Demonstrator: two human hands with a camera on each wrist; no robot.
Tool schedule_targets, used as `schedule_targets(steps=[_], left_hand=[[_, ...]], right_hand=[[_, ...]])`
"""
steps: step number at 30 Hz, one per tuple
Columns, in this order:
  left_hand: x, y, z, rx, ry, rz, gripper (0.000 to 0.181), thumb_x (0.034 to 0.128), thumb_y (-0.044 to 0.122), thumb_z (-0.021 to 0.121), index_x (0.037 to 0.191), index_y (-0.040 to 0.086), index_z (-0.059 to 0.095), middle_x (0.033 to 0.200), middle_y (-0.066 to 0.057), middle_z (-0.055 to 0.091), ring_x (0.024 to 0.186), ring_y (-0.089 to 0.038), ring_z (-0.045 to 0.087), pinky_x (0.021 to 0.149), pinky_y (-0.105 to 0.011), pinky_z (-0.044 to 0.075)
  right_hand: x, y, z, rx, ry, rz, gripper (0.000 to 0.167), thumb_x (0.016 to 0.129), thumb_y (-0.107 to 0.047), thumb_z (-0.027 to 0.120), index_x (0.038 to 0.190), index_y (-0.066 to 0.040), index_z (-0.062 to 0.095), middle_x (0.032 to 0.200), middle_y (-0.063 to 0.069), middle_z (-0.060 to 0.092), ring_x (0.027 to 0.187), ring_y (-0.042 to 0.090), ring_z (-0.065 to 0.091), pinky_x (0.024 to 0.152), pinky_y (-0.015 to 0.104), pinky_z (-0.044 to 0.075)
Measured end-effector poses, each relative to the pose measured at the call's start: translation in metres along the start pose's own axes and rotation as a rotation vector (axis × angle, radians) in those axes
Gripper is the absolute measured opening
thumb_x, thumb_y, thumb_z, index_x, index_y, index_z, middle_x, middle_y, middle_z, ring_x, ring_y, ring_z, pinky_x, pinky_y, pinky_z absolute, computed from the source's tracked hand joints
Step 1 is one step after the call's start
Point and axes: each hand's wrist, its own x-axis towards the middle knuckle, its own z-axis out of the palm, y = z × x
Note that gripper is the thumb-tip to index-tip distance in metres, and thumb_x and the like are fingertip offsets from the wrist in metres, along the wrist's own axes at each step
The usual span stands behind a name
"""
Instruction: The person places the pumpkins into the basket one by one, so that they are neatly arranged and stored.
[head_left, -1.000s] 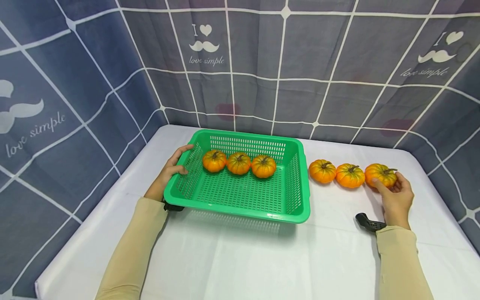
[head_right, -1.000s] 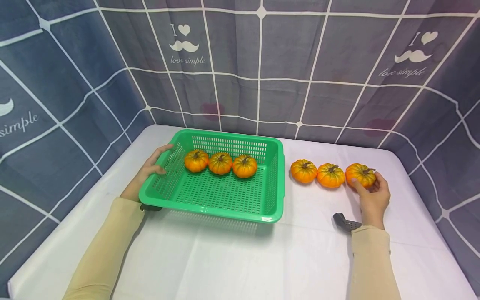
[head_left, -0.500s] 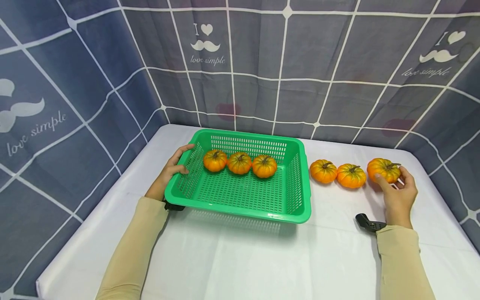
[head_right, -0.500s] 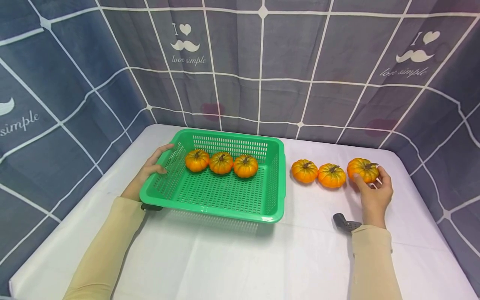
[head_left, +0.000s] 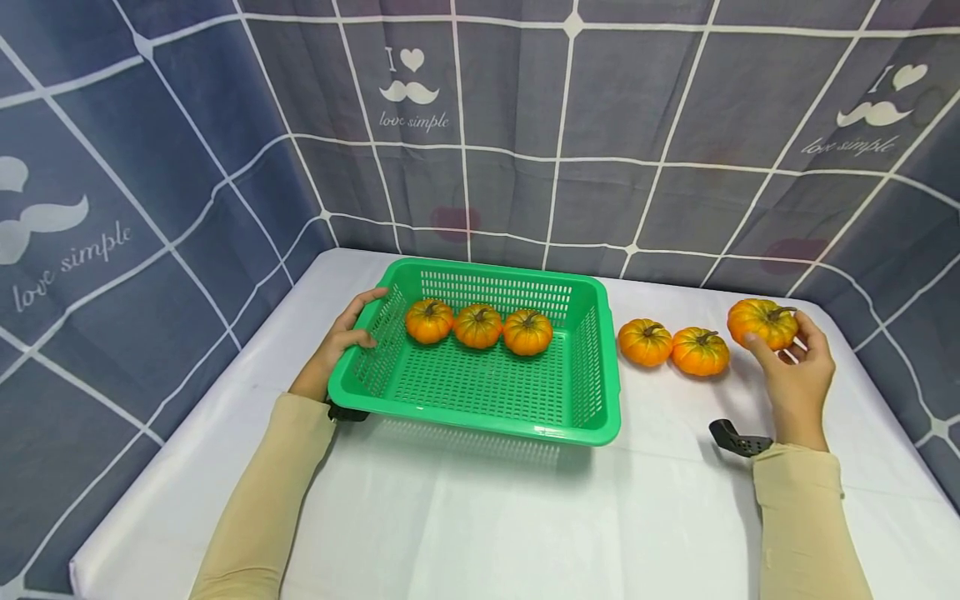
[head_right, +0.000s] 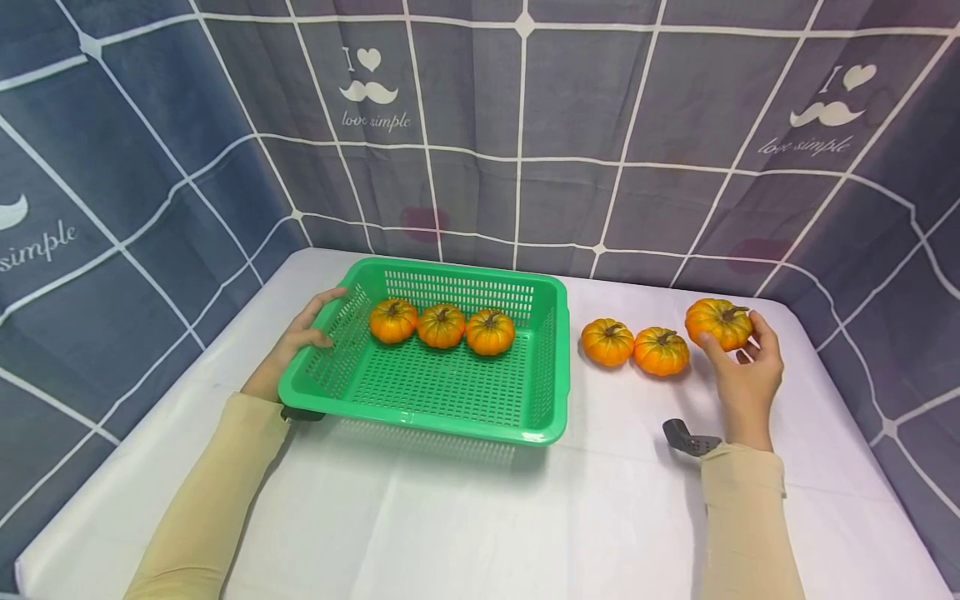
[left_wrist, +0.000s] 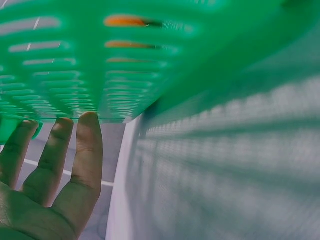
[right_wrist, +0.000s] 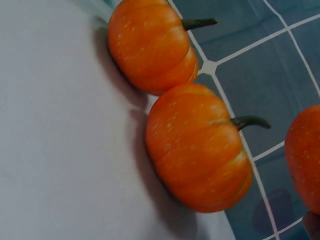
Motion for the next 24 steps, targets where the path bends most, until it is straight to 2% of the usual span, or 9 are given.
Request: schedule_targets(steps=[9, 15, 19, 22, 24], left_hand=[[-0.001, 0.002, 0.000, 0.002, 0.007, -0.008, 0.082, 0.0779, -0.011, 0.043, 0.151, 0.025, 0.055, 0.146, -0.008, 0.054, 0.110, -0.017, 0.061, 0.083, -0.025, 0.056], [0.001, 0.002, 0.001, 0.051, 0.015, -0.001, 0.083, 0.0770, -0.009, 0.043, 0.154, 0.021, 0.052, 0.161, -0.017, 0.038, 0.111, -0.016, 0.056, 0.084, -0.024, 0.052], [0.002, 0.000, 0.001, 0.061, 0.013, 0.005, 0.083, 0.0764, -0.009, 0.043, 0.155, 0.019, 0.051, 0.168, -0.021, 0.027, 0.111, -0.016, 0.054, 0.084, -0.023, 0.049], [0.001, 0.000, 0.002, 0.051, 0.009, -0.001, 0.083, 0.0766, -0.009, 0.042, 0.154, 0.019, 0.051, 0.169, -0.022, 0.026, 0.112, -0.016, 0.053, 0.084, -0.023, 0.049], [0.001, 0.001, 0.002, 0.034, 0.005, -0.013, 0.083, 0.0772, -0.009, 0.042, 0.154, 0.021, 0.051, 0.167, -0.022, 0.029, 0.112, -0.017, 0.054, 0.083, -0.024, 0.050]], right_hand=[[-0.009, -0.020, 0.008, -0.022, -0.039, -0.070, 0.075, 0.097, -0.008, 0.079, 0.165, -0.017, 0.047, 0.160, -0.002, 0.049, 0.120, 0.003, 0.050, 0.111, 0.012, 0.037], [-0.016, -0.030, 0.012, -0.070, -0.092, -0.124, 0.077, 0.097, -0.007, 0.078, 0.165, -0.014, 0.045, 0.159, 0.000, 0.050, 0.122, 0.003, 0.050, 0.108, 0.010, 0.038], [-0.020, -0.034, 0.014, -0.097, -0.129, -0.173, 0.077, 0.096, -0.006, 0.079, 0.165, -0.013, 0.045, 0.152, -0.004, 0.053, 0.122, 0.003, 0.050, 0.106, 0.009, 0.039], [-0.023, -0.036, 0.016, -0.102, -0.147, -0.207, 0.077, 0.095, -0.005, 0.079, 0.165, -0.012, 0.046, 0.150, -0.004, 0.053, 0.122, 0.004, 0.051, 0.105, 0.009, 0.040], [-0.026, -0.038, 0.018, -0.119, -0.160, -0.237, 0.077, 0.096, -0.006, 0.079, 0.165, -0.012, 0.046, 0.154, 0.001, 0.053, 0.124, 0.004, 0.051, 0.106, 0.010, 0.040]])
